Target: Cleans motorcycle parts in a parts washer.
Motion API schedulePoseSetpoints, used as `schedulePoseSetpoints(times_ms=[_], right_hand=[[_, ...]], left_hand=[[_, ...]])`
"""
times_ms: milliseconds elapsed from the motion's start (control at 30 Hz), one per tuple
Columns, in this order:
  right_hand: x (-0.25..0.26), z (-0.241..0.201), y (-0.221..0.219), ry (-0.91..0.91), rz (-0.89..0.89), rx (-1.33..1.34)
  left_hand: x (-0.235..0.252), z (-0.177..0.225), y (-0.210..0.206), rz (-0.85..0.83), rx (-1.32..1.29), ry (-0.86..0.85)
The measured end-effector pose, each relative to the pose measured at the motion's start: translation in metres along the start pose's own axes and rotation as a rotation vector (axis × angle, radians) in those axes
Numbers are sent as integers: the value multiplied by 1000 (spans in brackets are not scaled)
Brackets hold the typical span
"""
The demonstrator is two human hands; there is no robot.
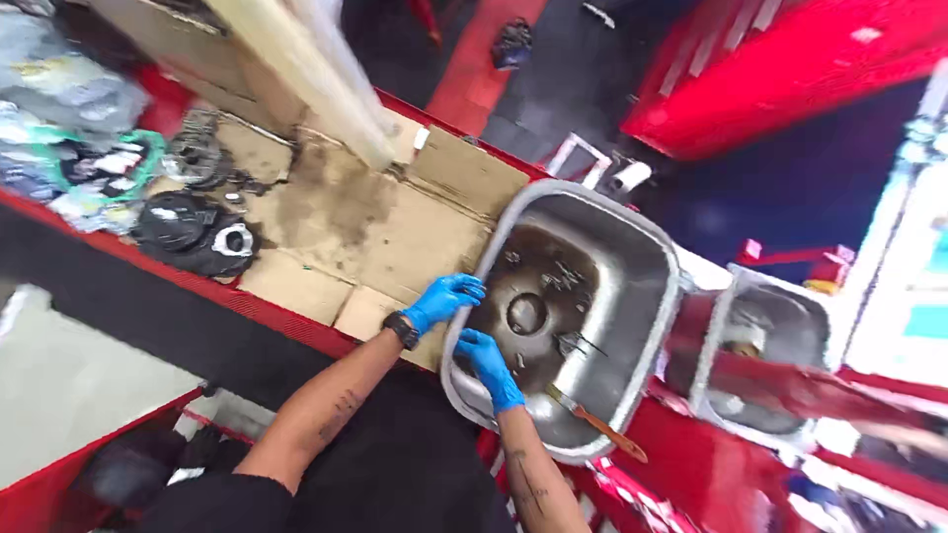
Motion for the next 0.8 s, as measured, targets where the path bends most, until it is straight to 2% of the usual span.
schedulePoseSetpoints(times_ms=[133,467,567,700,800], right_hand=[[9,1,27,17,29,73],[9,11,93,18,308,-1],[7,11,97,-2,327,-54],[13,10,77,-27,284,-240],[16,11,72,-28,258,-152]], left_hand=[[2,2,12,21,37,53],[4,5,8,1,34,69],[6,6,4,-5,26,49],[8,3,0,-20,30,61],[8,3,-2,-24,42,71]])
Point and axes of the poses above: each hand's wrist, its own x-axis towards the middle knuckle, its own y-axis out of the back of the hand, z = x × y, the point moved 8 cm from there along x, towards the middle knuckle, and after that the axes turned 12 degrees about -y, right-handed, at the moved point
